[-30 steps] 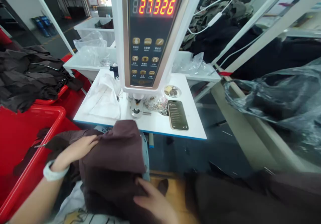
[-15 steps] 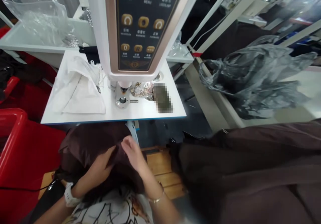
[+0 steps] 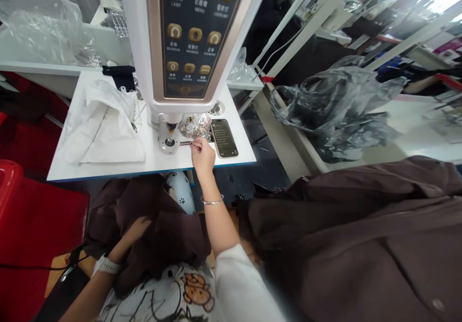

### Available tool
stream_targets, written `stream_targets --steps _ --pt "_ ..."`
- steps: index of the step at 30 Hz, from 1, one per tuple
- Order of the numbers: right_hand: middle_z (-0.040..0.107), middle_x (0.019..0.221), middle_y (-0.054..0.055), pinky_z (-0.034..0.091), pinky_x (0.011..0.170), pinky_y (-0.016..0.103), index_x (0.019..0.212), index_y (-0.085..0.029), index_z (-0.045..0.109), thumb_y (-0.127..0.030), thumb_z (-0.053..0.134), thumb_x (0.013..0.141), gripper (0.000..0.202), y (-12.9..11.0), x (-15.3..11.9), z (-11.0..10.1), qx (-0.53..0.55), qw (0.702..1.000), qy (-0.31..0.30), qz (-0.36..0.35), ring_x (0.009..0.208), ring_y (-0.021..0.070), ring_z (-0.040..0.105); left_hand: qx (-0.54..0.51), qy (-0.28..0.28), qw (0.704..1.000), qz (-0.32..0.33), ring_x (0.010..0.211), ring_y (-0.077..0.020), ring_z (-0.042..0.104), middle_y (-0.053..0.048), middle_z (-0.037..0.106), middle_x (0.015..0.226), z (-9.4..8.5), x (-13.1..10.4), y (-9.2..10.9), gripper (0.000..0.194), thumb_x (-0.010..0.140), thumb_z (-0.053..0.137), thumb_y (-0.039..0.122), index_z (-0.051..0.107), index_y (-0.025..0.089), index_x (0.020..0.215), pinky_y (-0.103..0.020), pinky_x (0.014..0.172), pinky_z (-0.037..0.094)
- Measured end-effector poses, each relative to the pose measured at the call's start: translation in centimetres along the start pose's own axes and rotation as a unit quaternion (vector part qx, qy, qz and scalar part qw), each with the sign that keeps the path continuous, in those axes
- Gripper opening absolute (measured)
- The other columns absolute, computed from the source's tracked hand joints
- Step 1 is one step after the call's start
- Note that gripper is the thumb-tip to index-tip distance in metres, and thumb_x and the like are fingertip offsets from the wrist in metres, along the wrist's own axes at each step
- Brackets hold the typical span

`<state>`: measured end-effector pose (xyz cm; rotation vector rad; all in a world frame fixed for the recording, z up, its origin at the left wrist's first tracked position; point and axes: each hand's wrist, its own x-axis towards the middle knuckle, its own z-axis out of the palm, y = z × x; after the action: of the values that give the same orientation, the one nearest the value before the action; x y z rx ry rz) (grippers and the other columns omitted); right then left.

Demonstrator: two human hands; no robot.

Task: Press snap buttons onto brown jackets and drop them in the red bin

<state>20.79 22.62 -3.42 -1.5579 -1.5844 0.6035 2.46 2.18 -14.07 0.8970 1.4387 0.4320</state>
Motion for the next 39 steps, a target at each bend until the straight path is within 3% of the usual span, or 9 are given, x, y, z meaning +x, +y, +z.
stream_targets --steps 4,7,11,16,24,27,31,34,39 --pt "0.066 0.071 0.003 0.048 0.072 0.033 0.081 -0.017 0.058 -0.024 0.063 0.065 0.017 -0.1 -0.4 -0.4 0.085 0.994 0.053 0.043 0.064 0.0162 0.060 -0.005 -0.007 1.000 0.009 0.090 -0.0247 0.055 -0.004 0.065 0.069 0.4 0.2 0.4 0.030 0.066 0.041 0.026 0.066 0.013 0.076 -0.032 0.081 0.042" --pt "0.066 0.071 0.004 0.051 0.069 0.030 0.074 -0.016 0.059 -0.026 0.066 0.063 0.017 -2.0 -0.6 -0.7 0.248 0.964 0.001 0.092 0.068 0.0163 0.063 -0.014 -0.019 1.000 0.018 0.099 -0.0253 0.052 -0.004 0.066 0.073 0.7 0.2 0.8 0.030 0.066 0.041 0.024 0.067 0.014 0.078 -0.033 0.087 0.040" --pt "0.067 0.072 0.002 0.053 0.069 0.027 0.075 -0.016 0.060 -0.022 0.067 0.062 0.016 -5.7 -0.2 -0.1 0.393 0.901 -0.113 0.144 0.071 0.0148 0.065 -0.029 -0.034 0.999 0.027 0.106 -0.0251 0.049 -0.004 0.067 0.077 1.1 0.3 1.3 0.032 0.067 0.042 0.023 0.068 0.014 0.083 -0.033 0.091 0.038" --pt "0.067 0.070 0.000 0.053 0.065 0.019 0.073 -0.018 0.053 -0.009 0.062 0.062 0.017 -7.9 0.3 0.6 0.502 0.835 -0.120 0.191 0.072 0.0117 0.065 -0.047 -0.048 0.997 0.032 0.109 -0.0248 0.048 -0.003 0.067 0.081 1.0 0.0 2.0 0.034 0.068 0.042 0.021 0.068 0.015 0.089 -0.034 0.094 0.037" --pt "0.066 0.079 0.000 0.053 0.070 0.015 0.084 -0.016 0.051 0.005 0.037 0.062 0.034 -9.7 -0.6 -1.1 0.592 0.720 -0.141 0.334 0.083 0.0084 0.063 -0.079 -0.059 0.995 0.033 0.109 -0.0251 0.049 -0.004 0.068 0.088 0.7 -0.1 1.9 0.036 0.067 0.045 0.021 0.067 0.016 0.096 -0.035 0.095 0.036" --pt "0.065 0.084 0.003 0.050 0.060 0.007 0.085 -0.014 0.052 0.004 0.034 0.061 0.035 -10.6 -0.7 -1.6 0.625 0.665 -0.116 0.393 0.068 0.0034 0.062 -0.088 -0.065 0.994 0.027 0.111 -0.0259 0.048 -0.004 0.068 0.091 0.9 0.1 1.8 0.038 0.067 0.045 0.021 0.066 0.015 0.098 -0.036 0.096 0.036" --pt "0.064 0.093 0.005 0.040 0.039 0.003 0.088 -0.013 0.052 -0.001 0.031 0.060 0.037 -11.0 -0.9 -1.6 0.686 0.575 -0.103 0.434 0.040 -0.0013 0.044 -0.099 -0.083 0.991 0.017 0.112 -0.0257 0.048 -0.005 0.068 0.092 1.1 0.4 1.9 0.038 0.068 0.046 0.021 0.065 0.015 0.100 -0.037 0.098 0.034" --pt "0.064 0.094 0.002 0.039 0.035 0.006 0.090 -0.014 0.053 -0.003 0.032 0.056 0.041 -10.8 -1.1 -1.3 0.701 0.556 -0.111 0.432 0.037 0.0002 0.039 -0.107 -0.091 0.990 0.007 0.111 -0.0257 0.049 -0.005 0.068 0.094 1.2 0.8 2.0 0.037 0.068 0.048 0.021 0.065 0.015 0.101 -0.037 0.099 0.033" --pt "0.063 0.096 0.003 0.037 0.035 0.008 0.084 -0.016 0.053 -0.006 0.035 0.060 0.031 -10.2 -1.3 -1.3 0.708 0.566 -0.119 0.405 0.037 0.0001 0.034 -0.113 -0.092 0.989 -0.011 0.118 -0.0260 0.043 -0.004 0.066 0.102 1.0 1.5 1.8 0.040 0.068 0.048 0.022 0.064 0.016 0.104 -0.038 0.102 0.031"
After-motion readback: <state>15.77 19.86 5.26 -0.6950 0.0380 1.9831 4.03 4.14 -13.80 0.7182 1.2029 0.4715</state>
